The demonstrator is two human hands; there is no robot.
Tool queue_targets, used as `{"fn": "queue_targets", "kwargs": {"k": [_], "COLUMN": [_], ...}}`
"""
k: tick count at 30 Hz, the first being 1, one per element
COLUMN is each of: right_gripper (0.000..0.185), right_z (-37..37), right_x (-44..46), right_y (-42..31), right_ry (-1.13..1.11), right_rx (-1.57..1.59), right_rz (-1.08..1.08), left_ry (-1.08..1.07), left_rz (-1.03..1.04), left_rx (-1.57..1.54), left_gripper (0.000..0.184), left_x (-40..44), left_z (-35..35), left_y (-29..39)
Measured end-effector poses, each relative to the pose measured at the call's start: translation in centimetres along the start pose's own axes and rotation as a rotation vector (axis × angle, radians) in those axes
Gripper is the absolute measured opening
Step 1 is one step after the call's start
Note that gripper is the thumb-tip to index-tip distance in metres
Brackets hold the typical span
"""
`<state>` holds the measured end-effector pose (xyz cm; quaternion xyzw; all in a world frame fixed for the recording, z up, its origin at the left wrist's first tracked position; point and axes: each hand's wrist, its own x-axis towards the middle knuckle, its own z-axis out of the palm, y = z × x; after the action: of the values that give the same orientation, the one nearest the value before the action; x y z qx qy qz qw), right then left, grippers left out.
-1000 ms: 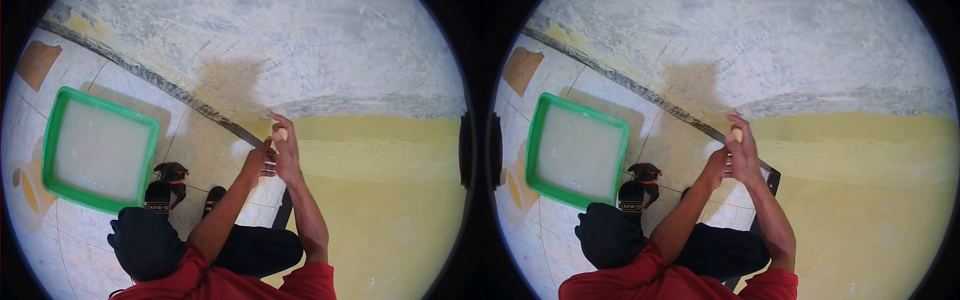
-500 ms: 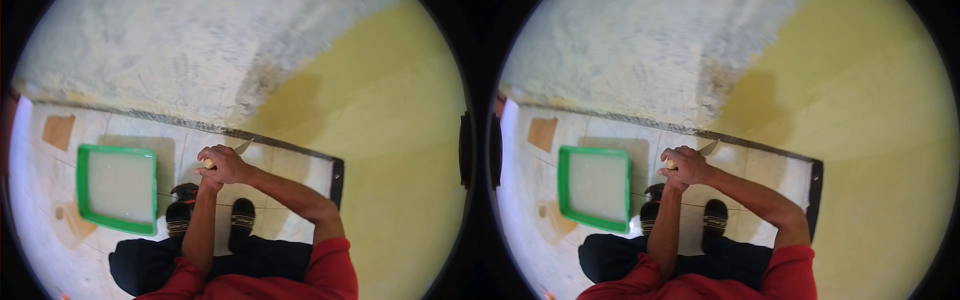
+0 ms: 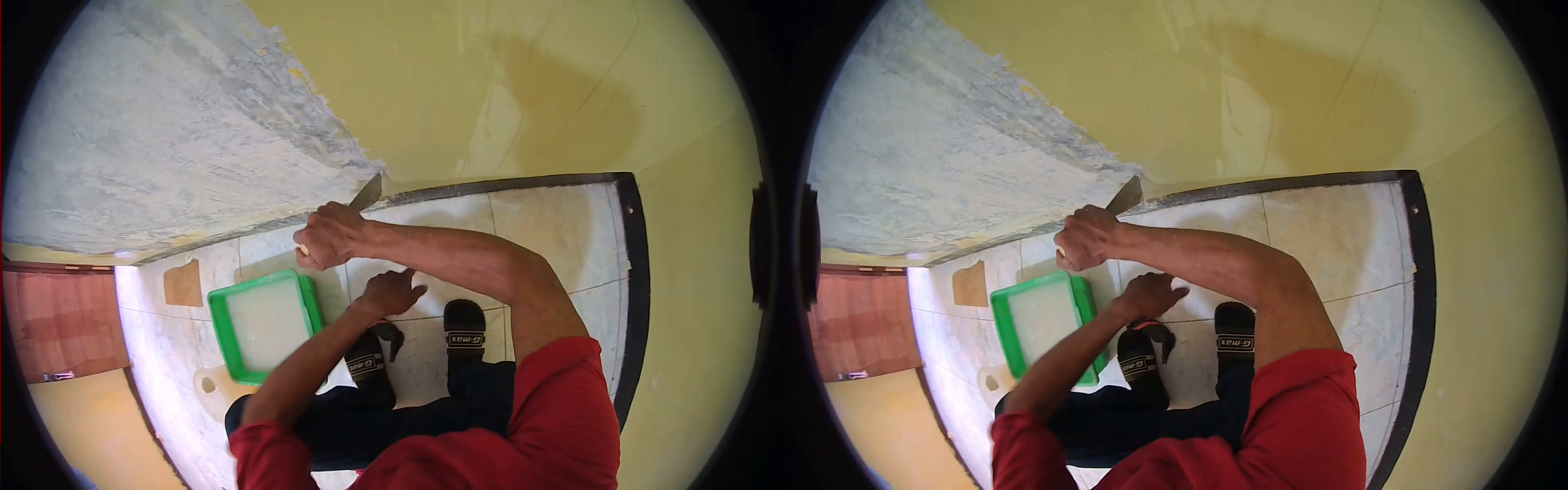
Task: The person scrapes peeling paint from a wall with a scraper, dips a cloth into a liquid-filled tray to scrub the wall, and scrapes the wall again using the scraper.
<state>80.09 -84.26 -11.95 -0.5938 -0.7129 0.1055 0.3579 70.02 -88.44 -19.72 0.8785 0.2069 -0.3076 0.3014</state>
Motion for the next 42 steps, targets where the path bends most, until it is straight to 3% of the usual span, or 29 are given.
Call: {"fn": "queue_targets", "kwargs": {"k": [2, 4, 6, 8, 10, 12, 14, 18, 19, 23, 28, 30, 31, 32, 34, 42], "right_gripper": [0.026, 0.03, 0.032, 0.031, 0.031, 0.032, 0.03, 0.029, 0.029, 0.028, 0.025, 0.024, 0.024, 0.024, 0.024, 0.024], "right_z": [-0.6, -1.0, -1.0, -0.4, 0.3, 0.6, 1.1, 0.9, 0.6, 1.7, 0.9, 1.7, 6.3, 5.2, 1.0, 1.5], "right_x": [0.2, -0.6, -1.6, -1.3, -0.7, -1.1, -2.0, -2.1, -2.0, -3.2, -1.9, -3.7, -4.7, -4.5, -4.6, -3.5], "right_y": [0.0, 0.1, 0.5, 0.7, 0.3, 1.7, 4.5, 1.4, 0.6, 2.1, -0.1, 1.6, 4.8, 4.1, 1.8, 2.1], "right_ry": [-0.008, -0.008, -0.126, -0.079, -0.117, -0.147, -0.137, -0.151, -0.205, -0.29, -0.284, -0.339, -0.559, -0.567, -0.283, -0.113], "right_rx": [0.007, -0.062, -0.066, -0.053, -0.085, -0.111, -0.078, -0.032, -0.15, -0.179, -0.166, -0.087, -0.154, -0.156, -0.219, -0.24], "right_rz": [0.009, -0.037, -0.098, -0.1, -0.14, -0.173, -0.086, -0.083, -0.189, -0.283, -0.238, -0.279, -0.245, -0.249, -0.162, -0.201], "left_ry": [-0.091, -0.016, -0.212, -0.214, -0.218, 0.01, 0.006, -0.054, -0.051, -0.006, -0.005, 0.012, 0.03, 0.046, 0.029, -0.006], "left_rz": [0.172, 0.273, 0.129, 0.068, 0.045, -0.058, -0.084, 0.035, 0.05, 0.049, 0.053, 0.039, 0.049, 0.071, 0.067, 0.102], "left_rx": [0.383, 0.104, 0.024, -0.024, -0.086, 0.15, 0.195, 0.086, 0.094, 0.087, -0.041, -0.024, -0.013, -0.006, -0.035, -0.037], "left_gripper": [0.054, 0.056, 0.058, 0.059, 0.059, 0.057, 0.058, 0.056, 0.056, 0.055, 0.053, 0.053, 0.054, 0.054, 0.054, 0.054], "left_x": [-6.6, -11.6, -16.9, -18.5, -18.4, -17.4, -18.3, -18.3, -17.8, -18.4, -19.5, -20.0, -20.3, -20.4, -20.8, -20.3], "left_z": [-5.5, -7.1, -11.3, -12.4, -12.5, -12.2, -12.8, -13.3, -13.4, -14.0, -14.2, -14.8, -14.9, -14.9, -15.3, -15.5], "left_y": [3.9, 3.5, 6.1, 4.4, 3.2, 1.3, 1.3, 2.2, 2.4, 2.2, 2.0, 1.6, 1.4, 1.3, 1.2, 1.5]}}
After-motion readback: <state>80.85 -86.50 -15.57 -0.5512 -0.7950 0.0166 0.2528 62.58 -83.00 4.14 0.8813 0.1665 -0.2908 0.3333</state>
